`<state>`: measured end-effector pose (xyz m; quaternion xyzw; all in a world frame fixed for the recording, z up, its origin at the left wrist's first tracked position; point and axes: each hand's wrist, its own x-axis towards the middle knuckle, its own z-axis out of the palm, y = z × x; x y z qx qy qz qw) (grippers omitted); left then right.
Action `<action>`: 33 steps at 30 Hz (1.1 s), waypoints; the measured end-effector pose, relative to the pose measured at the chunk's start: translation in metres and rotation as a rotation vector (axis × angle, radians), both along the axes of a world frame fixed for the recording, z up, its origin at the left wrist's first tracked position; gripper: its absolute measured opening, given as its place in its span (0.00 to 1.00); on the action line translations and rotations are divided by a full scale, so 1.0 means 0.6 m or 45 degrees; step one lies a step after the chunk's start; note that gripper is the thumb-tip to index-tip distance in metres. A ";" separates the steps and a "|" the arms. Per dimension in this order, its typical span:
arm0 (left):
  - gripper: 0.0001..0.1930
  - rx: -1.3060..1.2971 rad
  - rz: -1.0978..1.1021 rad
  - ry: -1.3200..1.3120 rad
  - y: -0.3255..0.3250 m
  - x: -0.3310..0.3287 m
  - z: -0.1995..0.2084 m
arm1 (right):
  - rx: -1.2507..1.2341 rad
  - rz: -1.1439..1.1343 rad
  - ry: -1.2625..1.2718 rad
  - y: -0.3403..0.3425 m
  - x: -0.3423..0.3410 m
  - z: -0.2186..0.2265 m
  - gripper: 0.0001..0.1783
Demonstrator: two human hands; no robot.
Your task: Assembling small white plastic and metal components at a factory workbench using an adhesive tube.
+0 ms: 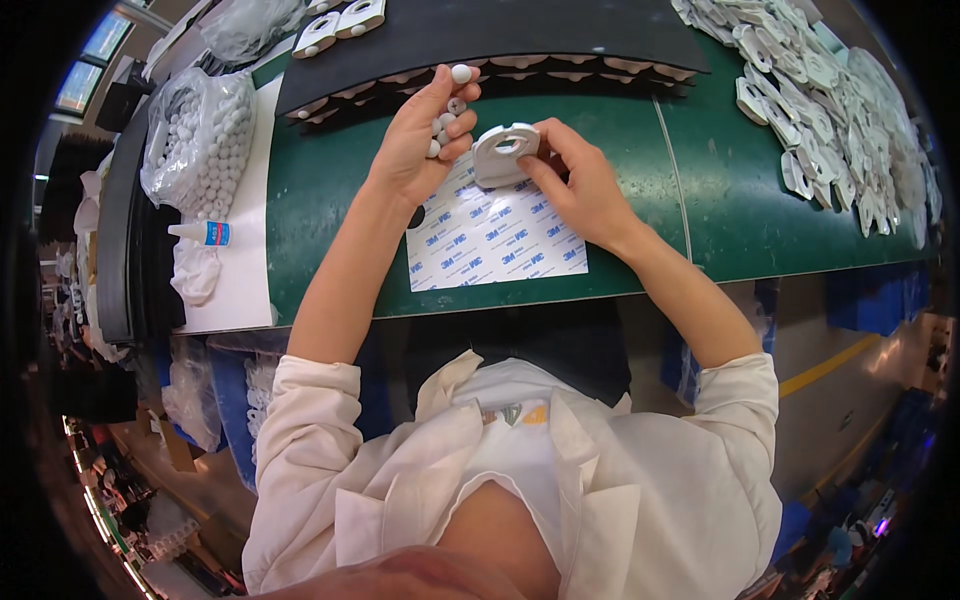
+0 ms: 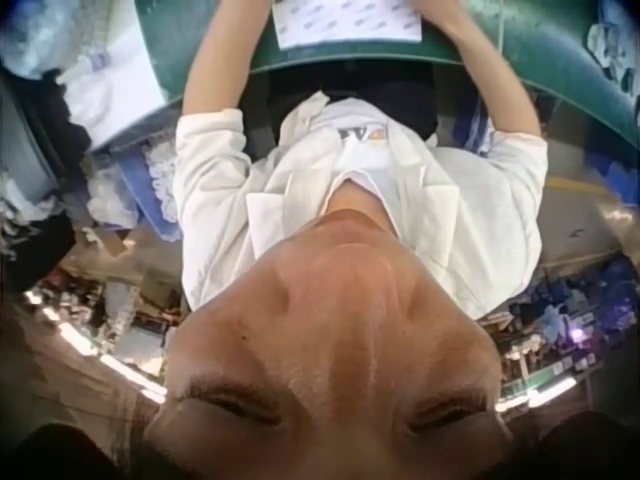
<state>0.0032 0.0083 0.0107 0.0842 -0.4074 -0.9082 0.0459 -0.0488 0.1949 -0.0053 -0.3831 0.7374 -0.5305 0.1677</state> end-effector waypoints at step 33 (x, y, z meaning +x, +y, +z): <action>0.12 -0.747 0.000 -0.100 0.028 0.010 0.014 | -0.723 -0.016 -0.968 0.012 -0.035 -0.006 0.11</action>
